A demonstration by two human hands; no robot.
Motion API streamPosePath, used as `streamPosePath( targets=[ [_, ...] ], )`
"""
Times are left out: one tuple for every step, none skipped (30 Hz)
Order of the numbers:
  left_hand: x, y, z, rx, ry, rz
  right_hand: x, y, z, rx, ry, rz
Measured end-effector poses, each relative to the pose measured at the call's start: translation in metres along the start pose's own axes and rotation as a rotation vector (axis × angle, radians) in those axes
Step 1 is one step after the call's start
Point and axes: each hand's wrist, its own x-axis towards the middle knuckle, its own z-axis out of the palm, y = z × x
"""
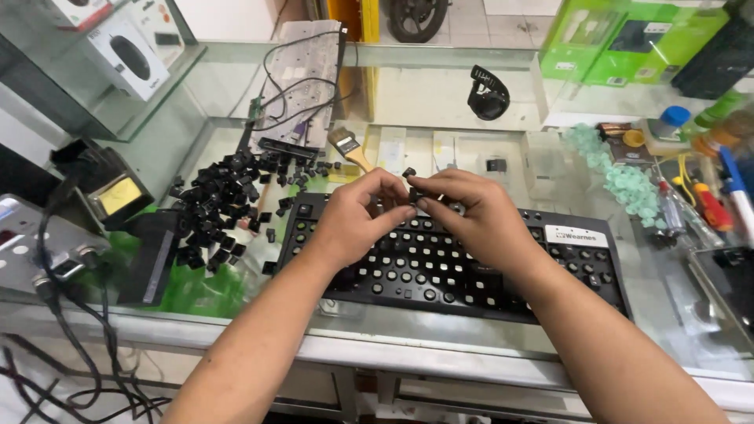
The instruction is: Manually attaching individual keycaps to a keyboard base by pressing them onto the switches.
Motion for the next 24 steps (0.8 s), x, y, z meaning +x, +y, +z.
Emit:
streamPosePath(
  targets=[
    [0.002, 0.0, 0.001, -0.018, -0.007, 0.0, 0.002, 0.004, -0.005, -0.015, 0.001, 0.012],
    [0.003, 0.0, 0.001, 0.088, -0.004, 0.05, 0.004, 0.008, -0.009, -0.015, 0.026, -0.016],
    [0.003, 0.0, 0.001, 0.188, 0.005, 0.098, 0.006, 0.01, -0.014, -0.017, 0.044, -0.043],
    [0.002, -0.002, -0.003, 0.165, 0.004, 0.098, 0.006, 0.019, -0.024, -0.036, 0.037, -0.031],
    [0.003, -0.005, -0.006, 0.325, 0.025, 0.173, 0.007, 0.029, -0.036, -0.031, 0.087, -0.01],
    [0.003, -0.007, -0.01, 0.486, 0.047, 0.246, 0.009, 0.037, -0.048, -0.026, 0.138, 0.011],
    [0.002, -0.01, -0.012, 0.463, 0.051, 0.252, 0.008, 0.038, -0.06, -0.049, 0.133, 0.016],
    [0.002, -0.013, -0.014, 0.536, 0.048, 0.245, 0.007, 0.038, -0.073, -0.105, 0.198, 0.015],
    [0.002, -0.015, -0.018, 0.616, 0.054, 0.238, 0.011, 0.039, -0.084, -0.156, 0.259, 0.003],
    [0.001, -0.016, -0.017, 0.6, 0.066, 0.243, 0.004, 0.037, -0.092, -0.175, 0.25, -0.002],
    [0.002, -0.017, -0.019, 0.636, 0.047, 0.243, -0.001, 0.036, -0.098, -0.174, 0.277, 0.029],
    [0.004, -0.017, -0.02, 0.672, 0.028, 0.242, -0.005, 0.035, -0.106, -0.173, 0.305, 0.061],
    [0.003, -0.022, -0.02, 0.661, 0.032, 0.25, -0.013, 0.032, -0.11, -0.187, 0.305, 0.057],
    [0.003, -0.028, -0.018, 0.713, 0.026, 0.231, -0.02, 0.029, -0.115, -0.25, 0.295, 0.088],
    [0.003, -0.034, -0.015, 0.764, 0.012, 0.212, -0.03, 0.026, -0.12, -0.313, 0.29, 0.126],
    [0.004, -0.031, -0.016, 0.752, 0.008, 0.221, -0.039, 0.025, -0.121, -0.327, 0.296, 0.129],
    [0.005, -0.029, -0.017, 0.753, -0.041, 0.149, -0.046, 0.025, -0.122, -0.415, 0.206, 0.166],
    [0.006, -0.027, -0.018, 0.752, -0.091, 0.077, -0.053, 0.025, -0.124, -0.501, 0.115, 0.204],
    [0.006, -0.028, -0.018, 0.741, -0.091, 0.081, -0.058, 0.022, -0.124, -0.513, 0.115, 0.208],
    [0.007, -0.029, -0.018, 0.754, -0.118, 0.058, -0.064, 0.021, -0.125, -0.569, 0.086, 0.259],
    [0.008, -0.031, -0.018, 0.768, -0.149, 0.035, -0.07, 0.019, -0.125, -0.624, 0.059, 0.312],
    [0.008, -0.03, -0.018, 0.757, -0.152, 0.04, -0.077, 0.024, -0.131, -0.634, 0.061, 0.318],
    [0.008, -0.03, -0.017, 0.763, -0.168, 0.025, -0.083, 0.029, -0.136, -0.615, 0.086, 0.343],
    [0.008, -0.029, -0.017, 0.769, -0.184, 0.01, -0.09, 0.034, -0.142, -0.595, 0.111, 0.367]
  ],
)
